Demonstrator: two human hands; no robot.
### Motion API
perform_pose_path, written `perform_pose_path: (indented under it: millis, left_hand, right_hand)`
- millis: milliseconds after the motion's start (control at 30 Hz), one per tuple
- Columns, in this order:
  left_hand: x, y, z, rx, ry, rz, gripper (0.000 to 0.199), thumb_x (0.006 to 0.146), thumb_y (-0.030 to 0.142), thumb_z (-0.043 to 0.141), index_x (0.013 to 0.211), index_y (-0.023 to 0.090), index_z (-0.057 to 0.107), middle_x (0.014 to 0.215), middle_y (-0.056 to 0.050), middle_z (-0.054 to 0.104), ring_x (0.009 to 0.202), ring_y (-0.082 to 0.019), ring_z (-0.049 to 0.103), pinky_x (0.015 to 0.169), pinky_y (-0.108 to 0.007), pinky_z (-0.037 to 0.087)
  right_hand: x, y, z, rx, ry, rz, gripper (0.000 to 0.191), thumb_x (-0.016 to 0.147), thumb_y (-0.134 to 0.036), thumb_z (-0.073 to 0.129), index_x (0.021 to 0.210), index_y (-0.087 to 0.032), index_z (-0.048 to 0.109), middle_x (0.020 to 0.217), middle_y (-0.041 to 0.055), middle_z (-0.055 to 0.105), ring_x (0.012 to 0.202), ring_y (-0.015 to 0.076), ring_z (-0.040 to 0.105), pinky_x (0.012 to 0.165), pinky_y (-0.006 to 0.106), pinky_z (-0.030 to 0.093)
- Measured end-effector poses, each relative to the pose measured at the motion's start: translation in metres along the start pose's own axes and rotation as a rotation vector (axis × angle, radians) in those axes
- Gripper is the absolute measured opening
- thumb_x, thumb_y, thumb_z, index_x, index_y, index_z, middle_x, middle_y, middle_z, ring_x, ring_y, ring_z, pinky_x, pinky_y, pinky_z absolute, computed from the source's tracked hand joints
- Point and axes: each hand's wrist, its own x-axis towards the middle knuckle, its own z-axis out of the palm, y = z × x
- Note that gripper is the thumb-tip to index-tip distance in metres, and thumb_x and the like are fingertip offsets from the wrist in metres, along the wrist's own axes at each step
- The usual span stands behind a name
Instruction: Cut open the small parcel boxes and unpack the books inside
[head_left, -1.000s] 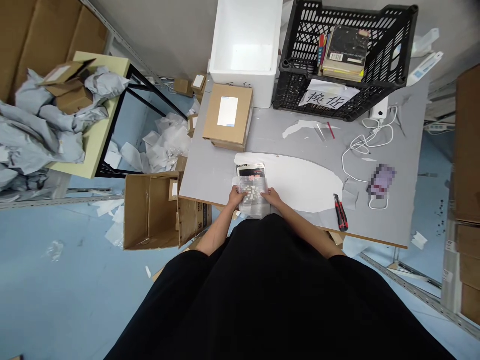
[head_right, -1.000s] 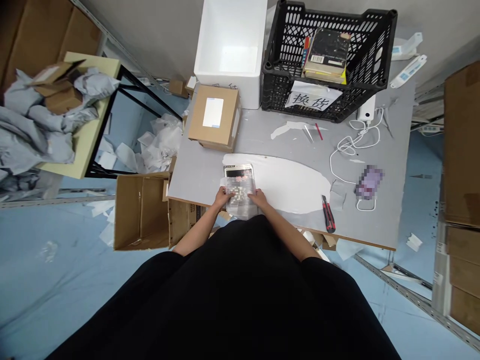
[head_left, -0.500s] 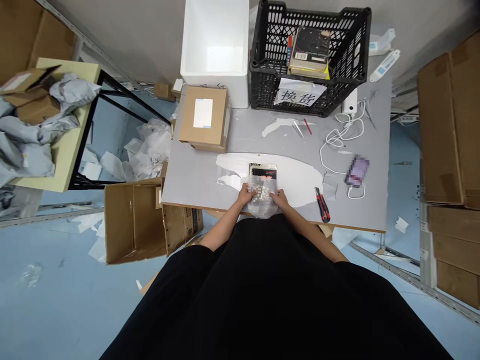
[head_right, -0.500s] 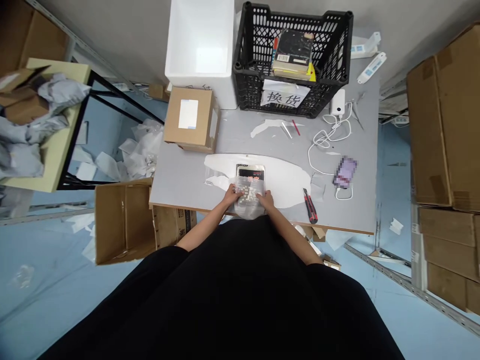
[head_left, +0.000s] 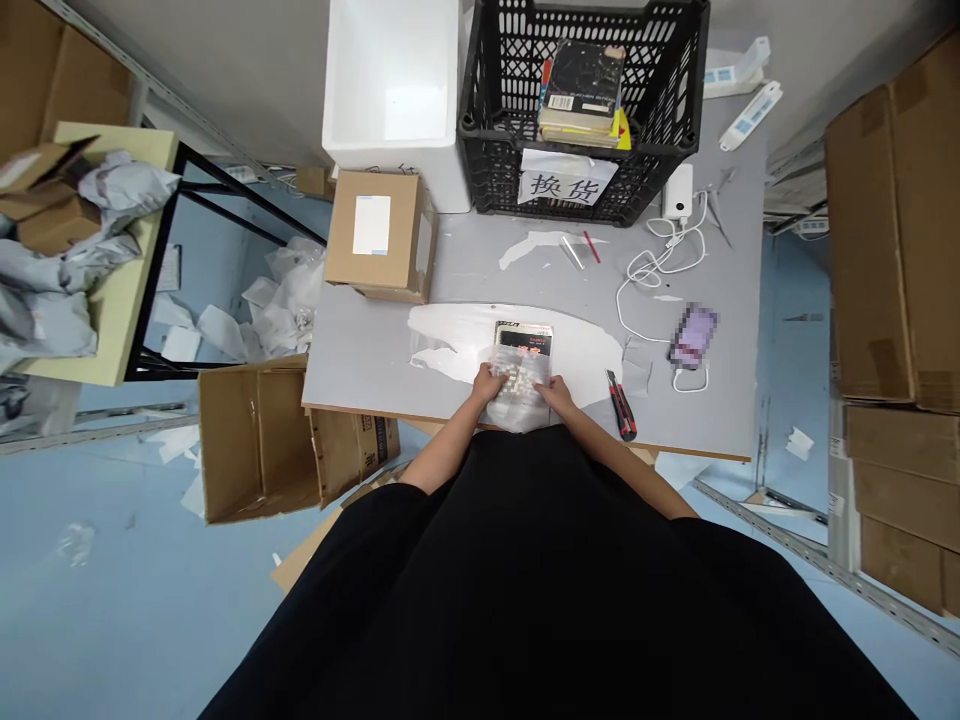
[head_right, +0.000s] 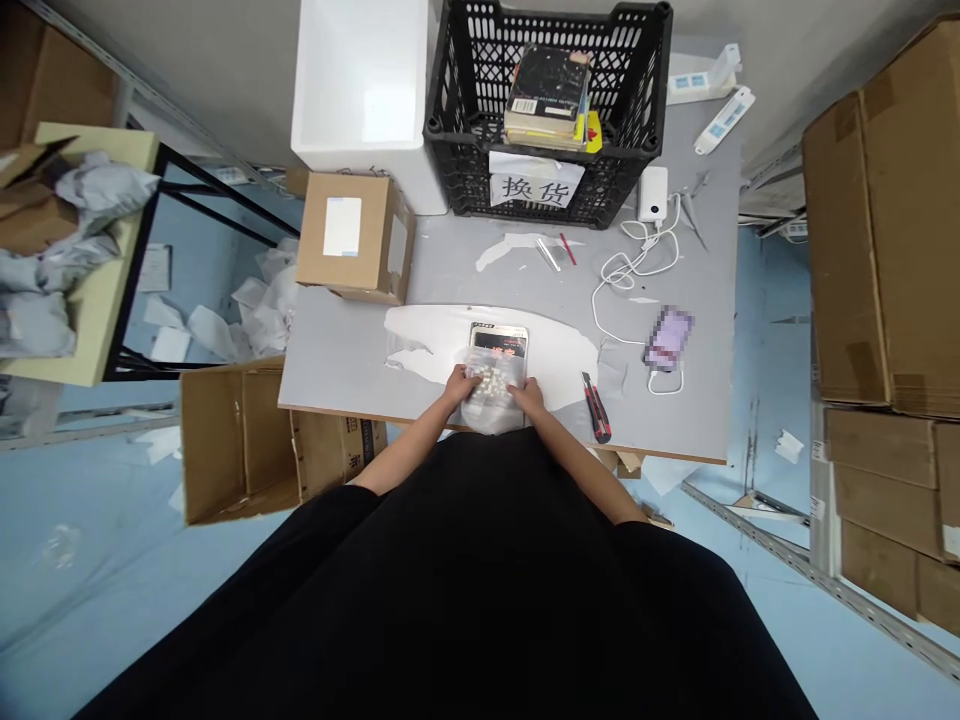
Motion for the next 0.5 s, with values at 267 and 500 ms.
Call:
perform_pose_path:
  millis: [267,500]
  left_hand:
    - [0.001,0.005,-0.017,0.01,0.028,-0.02,0.035,0.071,0.028,0.078,0.096,0.02,0.056,0.097,-0.006,0.071,0.096,-0.022,0.067,0.086,-0.032,0.049]
    - [0.0,0.004,-0.031,0.067,0.058,0.059,0.033,0.074,0.03,0.076,0.096,0.022,0.053,0.096,-0.006,0.07,0.091,-0.021,0.067,0.081,-0.03,0.048]
  right_hand:
    - [-0.004,-0.009,0.011,0.0,-0.053,-0.015,0.028,0.078,-0.036,0.068,0.099,-0.021,0.057,0.106,0.0069,0.071,0.097,0.0227,0.068,0.083,0.03,0.051]
    - [-0.011,-0.022,0.019,-0.033,-0.046,-0.027,0.028,0.081,-0.034,0.067,0.102,-0.019,0.059,0.111,0.0111,0.068,0.108,0.0272,0.064,0.095,0.035,0.047]
